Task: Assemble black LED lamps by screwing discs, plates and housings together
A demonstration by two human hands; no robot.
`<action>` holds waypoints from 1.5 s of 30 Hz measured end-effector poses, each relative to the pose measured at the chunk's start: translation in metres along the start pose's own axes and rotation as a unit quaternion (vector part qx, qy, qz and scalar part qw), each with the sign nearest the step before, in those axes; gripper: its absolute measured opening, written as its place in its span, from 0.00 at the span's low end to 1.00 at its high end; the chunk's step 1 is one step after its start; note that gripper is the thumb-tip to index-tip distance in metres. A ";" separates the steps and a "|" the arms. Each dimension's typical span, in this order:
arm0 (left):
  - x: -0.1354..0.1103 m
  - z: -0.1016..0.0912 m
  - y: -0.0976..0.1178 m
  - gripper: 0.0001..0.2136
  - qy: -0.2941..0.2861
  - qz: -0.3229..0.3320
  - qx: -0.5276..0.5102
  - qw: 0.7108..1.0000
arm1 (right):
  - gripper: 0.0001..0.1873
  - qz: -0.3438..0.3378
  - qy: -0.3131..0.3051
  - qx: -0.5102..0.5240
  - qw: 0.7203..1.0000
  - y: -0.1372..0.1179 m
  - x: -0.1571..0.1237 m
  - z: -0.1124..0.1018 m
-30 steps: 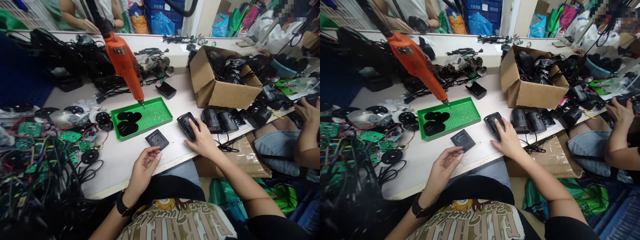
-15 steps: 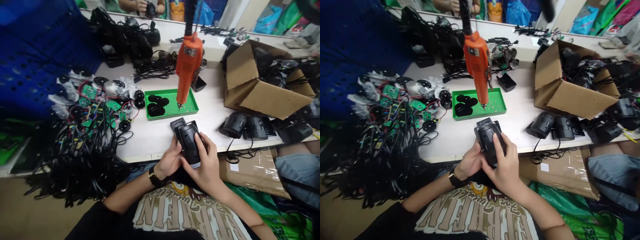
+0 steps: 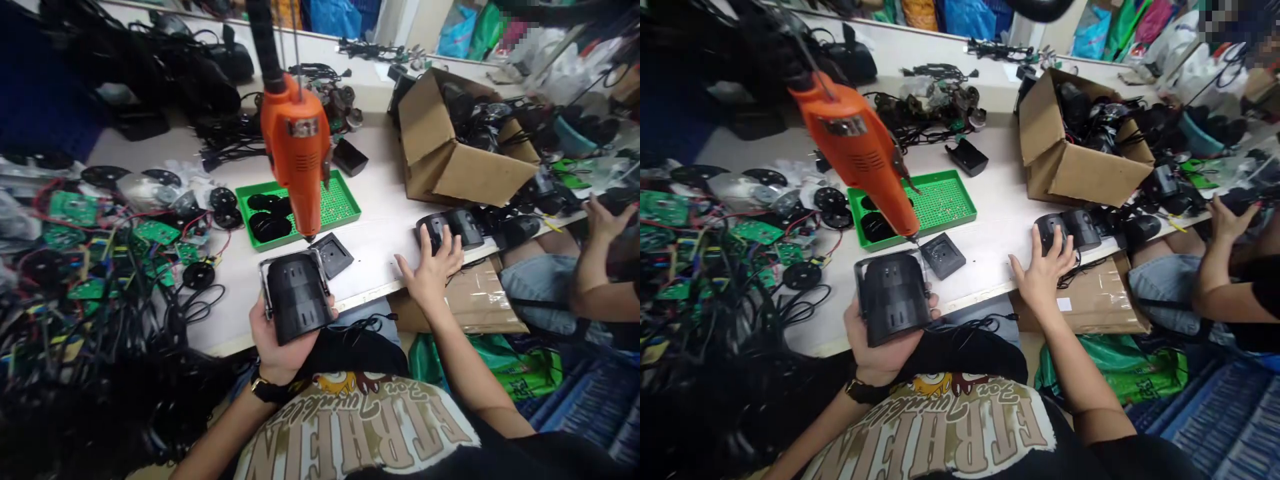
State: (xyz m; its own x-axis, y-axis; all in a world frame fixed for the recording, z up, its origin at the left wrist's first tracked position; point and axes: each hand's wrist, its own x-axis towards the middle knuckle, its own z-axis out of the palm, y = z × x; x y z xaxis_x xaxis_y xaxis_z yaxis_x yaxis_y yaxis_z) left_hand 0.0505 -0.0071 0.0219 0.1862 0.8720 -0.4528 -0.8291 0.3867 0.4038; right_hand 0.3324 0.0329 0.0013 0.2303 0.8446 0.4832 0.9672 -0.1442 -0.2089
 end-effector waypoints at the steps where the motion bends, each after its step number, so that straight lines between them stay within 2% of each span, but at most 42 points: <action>1: 0.000 0.003 0.003 0.30 -0.008 0.001 -0.004 1.000 | 0.41 0.016 -0.005 -0.030 0.999 0.009 -0.001 0.002; 3: -0.001 0.007 0.007 0.30 -0.035 -0.009 -0.006 0.999 | 0.38 0.025 -0.008 -0.056 0.998 0.025 0.000 0.004; 6: -0.005 0.008 0.011 0.31 -0.060 -0.024 0.001 0.998 | 0.26 0.000 -0.015 -0.059 0.998 0.041 0.005 0.009; 10: -0.012 -0.001 0.008 0.29 -0.029 -0.006 0.011 1.000 | 0.23 0.003 -0.032 -0.042 0.999 0.050 0.009 0.013; 12: -0.016 -0.006 0.004 0.30 -0.016 -0.008 0.021 1.000 | 0.21 0.008 -0.016 -0.026 0.999 0.040 0.006 0.008; 14: -0.017 -0.009 0.000 0.31 -0.017 -0.026 0.026 0.999 | 0.19 -0.005 0.015 0.017 1.000 0.016 0.001 -0.004; 15: -0.017 -0.011 -0.001 0.31 -0.023 -0.038 0.026 0.999 | 0.19 -0.021 0.027 0.064 0.997 -0.001 -0.002 -0.013; 16: -0.018 -0.012 -0.003 0.32 -0.034 -0.051 0.026 0.998 | 0.19 -0.055 0.014 0.139 0.989 -0.020 -0.004 -0.023; 17: -0.018 -0.013 -0.005 0.33 -0.048 -0.061 0.027 0.997 | 0.21 -0.099 -0.037 0.242 0.965 -0.040 -0.006 -0.033; 19: -0.019 -0.014 -0.009 0.36 -0.077 -0.079 0.031 0.993 | 0.27 -0.160 -0.186 0.399 0.884 -0.079 -0.007 -0.051; 21: -0.022 -0.017 -0.014 0.40 -0.095 -0.085 0.035 0.991 | 0.33 -0.203 -0.304 0.451 0.814 -0.110 -0.004 -0.061; 23: -0.026 -0.021 -0.020 0.43 -0.094 -0.082 0.036 0.992 | 0.37 -0.224 -0.372 0.461 0.774 -0.127 -0.001 -0.062; 25: -0.029 -0.026 -0.025 0.42 -0.078 -0.072 0.032 0.994 | 0.34 -0.227 -0.401 0.469 0.753 -0.131 0.000 -0.058; 30: -0.034 -0.034 -0.033 0.37 -0.058 -0.073 0.009 0.996 | 0.29 -0.180 -0.415 0.509 0.732 -0.121 -0.015 -0.055; 37: -0.032 -0.026 -0.033 0.32 -0.060 -0.052 -0.027 0.997 | 0.27 -0.058 -0.379 0.560 0.734 -0.113 -0.031 -0.062; 39: -0.029 -0.025 -0.033 0.31 -0.059 -0.051 -0.044 0.996 | 0.27 -0.027 -0.366 0.594 0.715 -0.108 -0.032 -0.057; 45: -0.026 -0.020 -0.025 0.28 -0.040 -0.047 -0.076 0.995 | 0.32 0.089 -0.330 0.693 0.635 -0.103 -0.031 -0.033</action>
State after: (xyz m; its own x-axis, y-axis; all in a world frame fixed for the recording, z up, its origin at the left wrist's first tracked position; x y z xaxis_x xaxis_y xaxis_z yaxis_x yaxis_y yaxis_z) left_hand 0.0563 -0.0451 0.0076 0.3035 0.8573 -0.4158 -0.8746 0.4238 0.2354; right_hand 0.2296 0.0044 0.0354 -0.2148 0.9765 -0.0183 -0.1966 -0.0616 -0.9785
